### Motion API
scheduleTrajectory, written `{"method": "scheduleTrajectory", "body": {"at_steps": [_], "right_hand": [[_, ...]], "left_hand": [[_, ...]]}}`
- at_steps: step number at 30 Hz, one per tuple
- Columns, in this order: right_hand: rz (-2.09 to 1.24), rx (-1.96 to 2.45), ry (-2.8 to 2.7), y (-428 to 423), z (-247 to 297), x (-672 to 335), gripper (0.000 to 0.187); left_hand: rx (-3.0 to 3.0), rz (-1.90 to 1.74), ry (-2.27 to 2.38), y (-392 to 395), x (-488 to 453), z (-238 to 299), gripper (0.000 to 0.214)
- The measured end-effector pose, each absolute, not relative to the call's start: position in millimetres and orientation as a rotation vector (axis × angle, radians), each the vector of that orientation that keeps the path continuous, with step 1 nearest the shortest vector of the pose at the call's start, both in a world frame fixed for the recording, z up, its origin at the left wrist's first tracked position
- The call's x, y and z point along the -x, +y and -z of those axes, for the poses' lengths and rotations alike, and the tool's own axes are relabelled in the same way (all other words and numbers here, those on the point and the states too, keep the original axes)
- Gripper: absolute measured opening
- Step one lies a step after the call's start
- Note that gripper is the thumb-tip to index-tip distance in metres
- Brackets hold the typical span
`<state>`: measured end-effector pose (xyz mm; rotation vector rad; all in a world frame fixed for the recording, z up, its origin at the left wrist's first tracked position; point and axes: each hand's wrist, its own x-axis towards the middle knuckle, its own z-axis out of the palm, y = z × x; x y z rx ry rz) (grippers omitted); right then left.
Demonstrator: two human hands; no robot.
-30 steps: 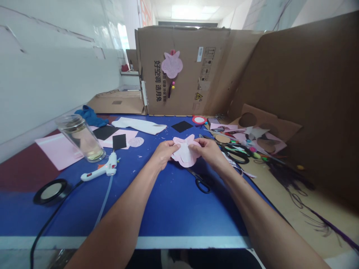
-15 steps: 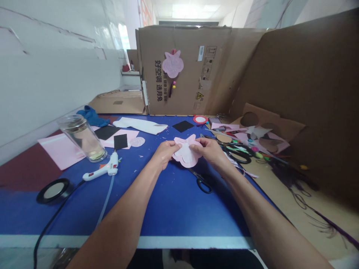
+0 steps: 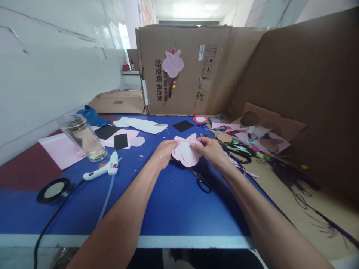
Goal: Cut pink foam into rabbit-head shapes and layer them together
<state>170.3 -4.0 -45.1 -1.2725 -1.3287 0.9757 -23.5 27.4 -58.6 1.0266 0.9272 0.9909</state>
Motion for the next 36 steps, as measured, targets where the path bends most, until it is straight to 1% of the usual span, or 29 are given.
{"method": "scheduleTrajectory", "body": {"at_steps": [8,15,24,32,36], "right_hand": [[-0.957,1.291,-1.352,-7,42,-169,0.032],[-0.960,1.295,-1.351,-10,39,-168,0.029],[-0.969,1.301,-1.334,-7,44,-169,0.032],[-0.939,1.309,-1.350,-7,44,-171,0.032],[-0.910,1.326,-1.340,-5,45,-173,0.033]], "left_hand": [[-1.074,-1.012,0.954,27,24,61,0.022],[-1.112,-1.022,0.997,25,23,57,0.021],[-1.125,-1.027,0.998,24,23,58,0.022],[-1.046,-1.007,0.934,25,26,53,0.033],[-1.099,-0.926,0.939,22,27,50,0.024]]}}
